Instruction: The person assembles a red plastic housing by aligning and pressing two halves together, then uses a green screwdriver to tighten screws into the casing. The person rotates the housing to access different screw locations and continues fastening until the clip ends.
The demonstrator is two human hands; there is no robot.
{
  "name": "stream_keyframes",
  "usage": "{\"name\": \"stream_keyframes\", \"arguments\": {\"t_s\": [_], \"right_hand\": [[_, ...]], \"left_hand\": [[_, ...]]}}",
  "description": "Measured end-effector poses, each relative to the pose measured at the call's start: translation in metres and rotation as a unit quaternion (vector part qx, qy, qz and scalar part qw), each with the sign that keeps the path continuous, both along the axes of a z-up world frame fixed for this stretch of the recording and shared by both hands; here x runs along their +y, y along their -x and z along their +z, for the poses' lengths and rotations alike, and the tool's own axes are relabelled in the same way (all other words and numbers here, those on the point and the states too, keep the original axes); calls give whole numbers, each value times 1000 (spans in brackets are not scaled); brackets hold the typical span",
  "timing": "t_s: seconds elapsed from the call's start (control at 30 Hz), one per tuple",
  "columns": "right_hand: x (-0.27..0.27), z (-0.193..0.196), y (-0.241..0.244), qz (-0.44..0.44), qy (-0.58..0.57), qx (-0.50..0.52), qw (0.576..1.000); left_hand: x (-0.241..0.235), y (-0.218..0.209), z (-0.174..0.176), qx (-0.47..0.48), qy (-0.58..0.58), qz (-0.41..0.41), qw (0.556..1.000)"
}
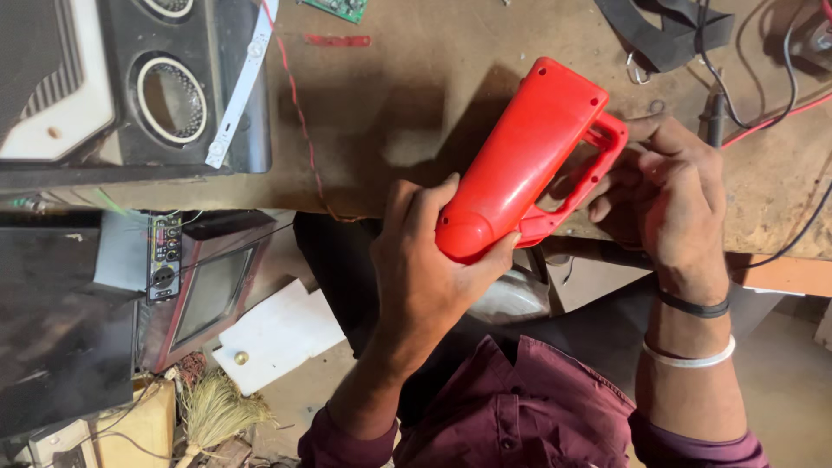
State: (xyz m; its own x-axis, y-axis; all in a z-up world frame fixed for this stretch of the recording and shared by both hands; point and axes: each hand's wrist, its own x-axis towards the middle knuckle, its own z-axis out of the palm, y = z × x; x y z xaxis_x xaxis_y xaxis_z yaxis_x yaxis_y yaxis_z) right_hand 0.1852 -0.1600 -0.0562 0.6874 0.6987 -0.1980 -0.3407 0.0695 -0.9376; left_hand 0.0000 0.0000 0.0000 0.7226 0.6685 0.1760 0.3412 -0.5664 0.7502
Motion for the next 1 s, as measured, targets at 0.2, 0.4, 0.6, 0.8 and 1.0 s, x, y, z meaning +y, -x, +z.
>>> {"name": "stream_keyframes", "arguments": {"t_s": [0.2, 0.4, 0.6, 0.8, 1.0], "right_hand": [[7, 8, 3, 15, 58, -106, 993], [9, 9, 8, 8, 93, -167, 982], [9, 9, 11, 13, 75, -186, 980], [19, 13, 14, -10, 144, -205, 968], [12, 14, 17, 3, 138, -339, 931]], "left_hand": [[-2, -1, -5, 15, 0, 1, 1000], [-22, 18, -20, -69, -17, 17, 997], [-31, 40, -54, -80, 12, 37, 996], [36, 28, -71, -176, 172, -68, 967], [88, 19, -69, -190, 128, -157, 960]]}}
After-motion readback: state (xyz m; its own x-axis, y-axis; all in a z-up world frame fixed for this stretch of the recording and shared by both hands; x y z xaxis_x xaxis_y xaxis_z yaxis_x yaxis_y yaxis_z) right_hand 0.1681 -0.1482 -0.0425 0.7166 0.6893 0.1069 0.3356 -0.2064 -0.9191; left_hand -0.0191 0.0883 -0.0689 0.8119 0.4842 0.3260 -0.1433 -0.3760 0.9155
